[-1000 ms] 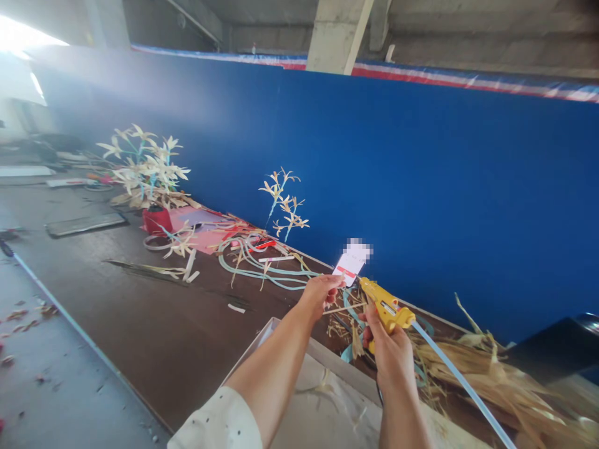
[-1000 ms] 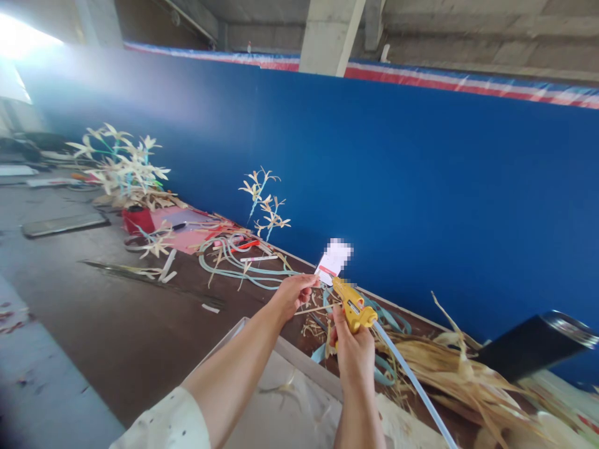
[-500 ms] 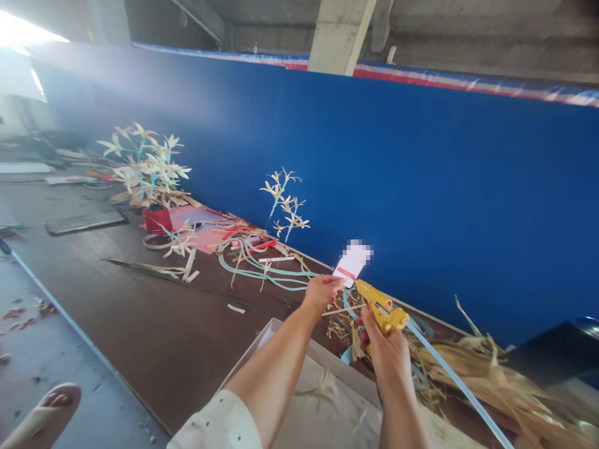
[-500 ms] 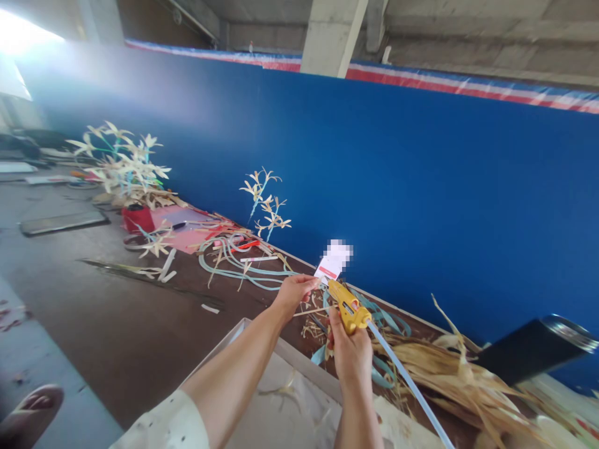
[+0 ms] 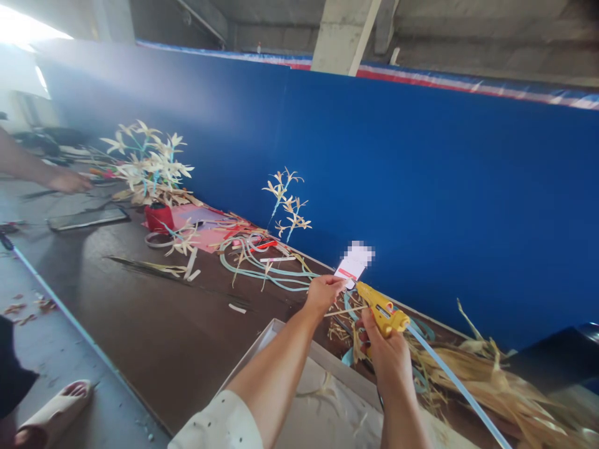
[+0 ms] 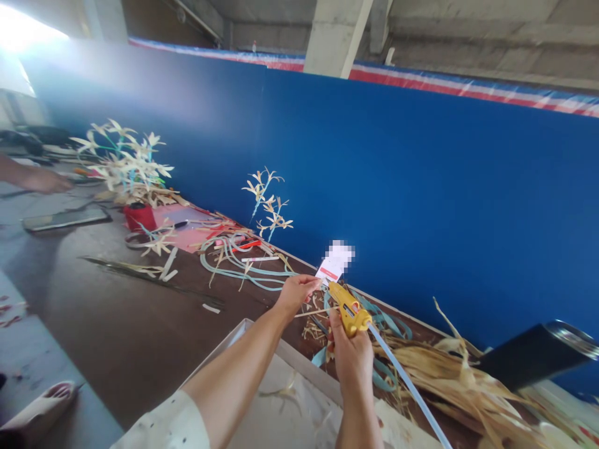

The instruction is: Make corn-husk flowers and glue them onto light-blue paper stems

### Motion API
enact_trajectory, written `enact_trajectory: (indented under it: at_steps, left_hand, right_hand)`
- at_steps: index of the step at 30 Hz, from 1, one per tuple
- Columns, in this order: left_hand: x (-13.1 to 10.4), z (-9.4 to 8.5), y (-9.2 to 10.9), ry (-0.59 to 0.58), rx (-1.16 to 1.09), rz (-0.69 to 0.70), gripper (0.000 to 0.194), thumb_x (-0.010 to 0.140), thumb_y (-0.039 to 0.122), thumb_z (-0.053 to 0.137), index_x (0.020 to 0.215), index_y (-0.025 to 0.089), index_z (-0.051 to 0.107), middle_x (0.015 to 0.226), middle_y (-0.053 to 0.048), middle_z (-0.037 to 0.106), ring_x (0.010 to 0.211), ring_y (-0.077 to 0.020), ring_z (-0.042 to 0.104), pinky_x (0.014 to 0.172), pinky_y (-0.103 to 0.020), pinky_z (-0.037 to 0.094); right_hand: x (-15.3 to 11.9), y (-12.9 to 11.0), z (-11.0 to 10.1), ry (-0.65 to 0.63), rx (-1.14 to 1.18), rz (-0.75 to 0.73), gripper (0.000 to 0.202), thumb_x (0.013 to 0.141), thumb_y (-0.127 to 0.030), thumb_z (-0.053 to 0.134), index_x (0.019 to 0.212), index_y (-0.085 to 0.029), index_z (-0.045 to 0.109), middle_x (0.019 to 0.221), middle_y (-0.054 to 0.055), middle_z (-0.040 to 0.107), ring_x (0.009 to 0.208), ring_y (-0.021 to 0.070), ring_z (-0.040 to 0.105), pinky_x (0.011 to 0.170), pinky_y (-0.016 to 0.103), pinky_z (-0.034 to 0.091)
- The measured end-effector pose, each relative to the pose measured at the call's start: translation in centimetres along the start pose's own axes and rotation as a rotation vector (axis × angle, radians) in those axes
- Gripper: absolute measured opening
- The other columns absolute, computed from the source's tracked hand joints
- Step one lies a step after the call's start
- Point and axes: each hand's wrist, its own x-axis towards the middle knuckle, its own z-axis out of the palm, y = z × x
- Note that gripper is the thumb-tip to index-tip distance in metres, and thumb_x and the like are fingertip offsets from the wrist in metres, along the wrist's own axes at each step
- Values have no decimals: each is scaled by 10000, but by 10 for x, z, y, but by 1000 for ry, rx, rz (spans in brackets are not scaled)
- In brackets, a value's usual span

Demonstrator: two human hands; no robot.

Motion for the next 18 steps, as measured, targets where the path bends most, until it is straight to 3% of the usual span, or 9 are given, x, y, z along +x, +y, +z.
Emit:
enact_trajectory:
  at_steps: [4,18]
  left_hand:
    - [-2,0,3,2,27,9,288,673,377,690,804,122,722,624,-11,604,503,-59,401,459,-186,305]
    - [-3,0,5,8,51,34,286,673,375,691,799,121,728,619,-13,604,511,-67,406,474,-196,317]
  right_hand:
    - [3,2,-3,-51,-40,40,457,633,-585,680,763,-147,675,593,38,633,487,166,542,436,261,442]
    - [7,8,-4,-49,-69,1,495,637,-587,678,808,-123,685,648,59,661,490,173,554,432,265,440]
